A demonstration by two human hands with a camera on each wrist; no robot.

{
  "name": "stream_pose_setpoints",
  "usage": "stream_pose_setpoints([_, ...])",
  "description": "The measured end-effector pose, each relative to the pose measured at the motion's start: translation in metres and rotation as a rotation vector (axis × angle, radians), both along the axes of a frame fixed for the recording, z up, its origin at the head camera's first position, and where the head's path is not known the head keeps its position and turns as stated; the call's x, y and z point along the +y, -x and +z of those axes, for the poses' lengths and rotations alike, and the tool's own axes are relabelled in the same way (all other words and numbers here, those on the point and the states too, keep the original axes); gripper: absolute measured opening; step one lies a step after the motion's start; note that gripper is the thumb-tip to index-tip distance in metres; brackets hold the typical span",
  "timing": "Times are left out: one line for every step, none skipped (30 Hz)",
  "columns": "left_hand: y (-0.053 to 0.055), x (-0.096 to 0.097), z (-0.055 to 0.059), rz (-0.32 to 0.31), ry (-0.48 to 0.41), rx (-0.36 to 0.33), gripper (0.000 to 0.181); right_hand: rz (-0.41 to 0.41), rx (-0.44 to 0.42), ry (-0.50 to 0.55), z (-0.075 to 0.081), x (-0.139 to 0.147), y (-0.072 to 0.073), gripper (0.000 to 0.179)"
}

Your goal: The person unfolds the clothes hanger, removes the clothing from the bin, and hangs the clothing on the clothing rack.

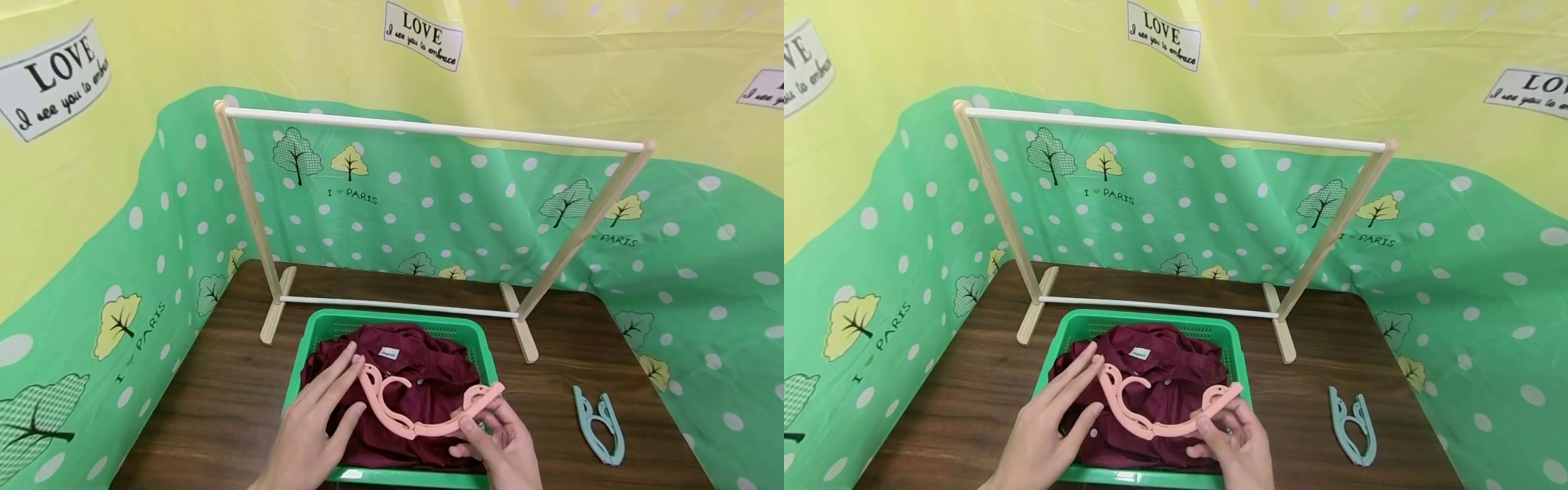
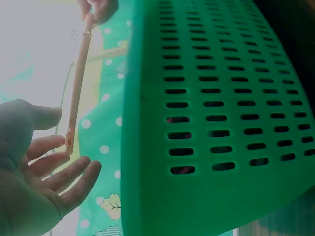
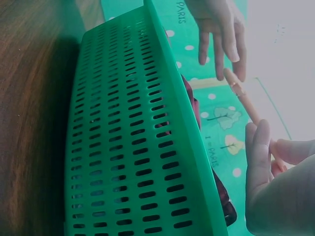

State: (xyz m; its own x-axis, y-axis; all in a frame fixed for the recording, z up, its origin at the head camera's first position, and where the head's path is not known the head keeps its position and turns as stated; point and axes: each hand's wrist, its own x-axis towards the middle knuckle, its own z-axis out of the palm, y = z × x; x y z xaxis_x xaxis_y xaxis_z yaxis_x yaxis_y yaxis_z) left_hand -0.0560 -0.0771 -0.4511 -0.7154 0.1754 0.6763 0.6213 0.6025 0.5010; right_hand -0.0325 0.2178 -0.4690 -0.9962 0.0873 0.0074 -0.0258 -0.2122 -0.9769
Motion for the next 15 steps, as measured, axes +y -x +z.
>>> stream_pose_setpoints([0.001, -0.0009, -0.0009, 0.002, 0.02, 0.03, 0.055, -0.002, -0.004, 0.0, -0.0001, -0.0001, 0.0001, 0.039])
stream_pose_setpoints([0.0019, -0.0015, -0.0019, -0.001, 0.024, 0.054, 0.05, -0.004, -0.004, 0.0, -0.0003, -0.0001, 0.0002, 0.039])
stream_pose_setpoints([0.0024, -0.002, -0.0029, -0.002, 0.026, 0.066, 0.047, -0.006, -0.003, 0.002, -0.0005, 0.0, 0.0003, 0.04])
stream_pose_setpoints([0.003, -0.0022, -0.0036, -0.001, 0.023, 0.081, 0.045, -0.008, 0.0, 0.007, -0.0008, 0.0002, 0.0003, 0.041])
stream_pose_setpoints([0.0033, -0.0024, -0.0046, -0.001, 0.018, 0.088, 0.044, -0.008, 0.004, 0.014, -0.001, 0.0007, 0.0004, 0.041])
stream_pose_setpoints([0.0035, -0.0026, -0.0054, 0.005, 0.017, 0.095, 0.043, -0.009, 0.009, 0.022, -0.0013, 0.0011, 0.0004, 0.042])
stream_pose_setpoints([0.0038, -0.0027, -0.0062, 0.016, 0.02, 0.106, 0.042, -0.01, 0.016, 0.034, -0.0017, 0.0016, 0.0004, 0.042])
stream_pose_setpoints([0.0038, -0.0027, -0.0067, 0.026, 0.026, 0.109, 0.042, -0.009, 0.022, 0.045, -0.0021, 0.0022, 0.0004, 0.041])
stream_pose_setpoints([0.0037, -0.0028, -0.0072, 0.036, 0.032, 0.111, 0.042, -0.006, 0.027, 0.061, -0.0025, 0.0028, 0.0002, 0.041])
stream_pose_setpoints([0.0036, -0.0029, -0.0079, 0.042, 0.035, 0.112, 0.042, -0.001, 0.035, 0.076, -0.0029, 0.0034, 0.0002, 0.04])
stream_pose_setpoints([0.0036, -0.0031, -0.0087, 0.045, 0.036, 0.114, 0.042, 0.005, 0.044, 0.091, -0.0032, 0.0038, 0.0001, 0.038])
stream_pose_setpoints([0.0036, -0.0033, -0.0092, 0.047, 0.037, 0.114, 0.042, 0.012, 0.055, 0.105, -0.0037, 0.0039, 0.0001, 0.038])
stream_pose_setpoints([0.0035, -0.0035, -0.0097, 0.047, 0.035, 0.113, 0.044, 0.02, 0.067, 0.119, -0.0039, 0.0041, 0.0001, 0.036])
stream_pose_setpoints([0.0033, -0.0039, -0.0101, 0.044, 0.03, 0.111, 0.044, 0.027, 0.077, 0.134, -0.0042, 0.0043, 0.0003, 0.035])
stream_pose_setpoints([0.0033, -0.0043, -0.0106, 0.042, 0.025, 0.112, 0.044, 0.034, 0.088, 0.148, -0.0044, 0.0043, 0.0005, 0.034])
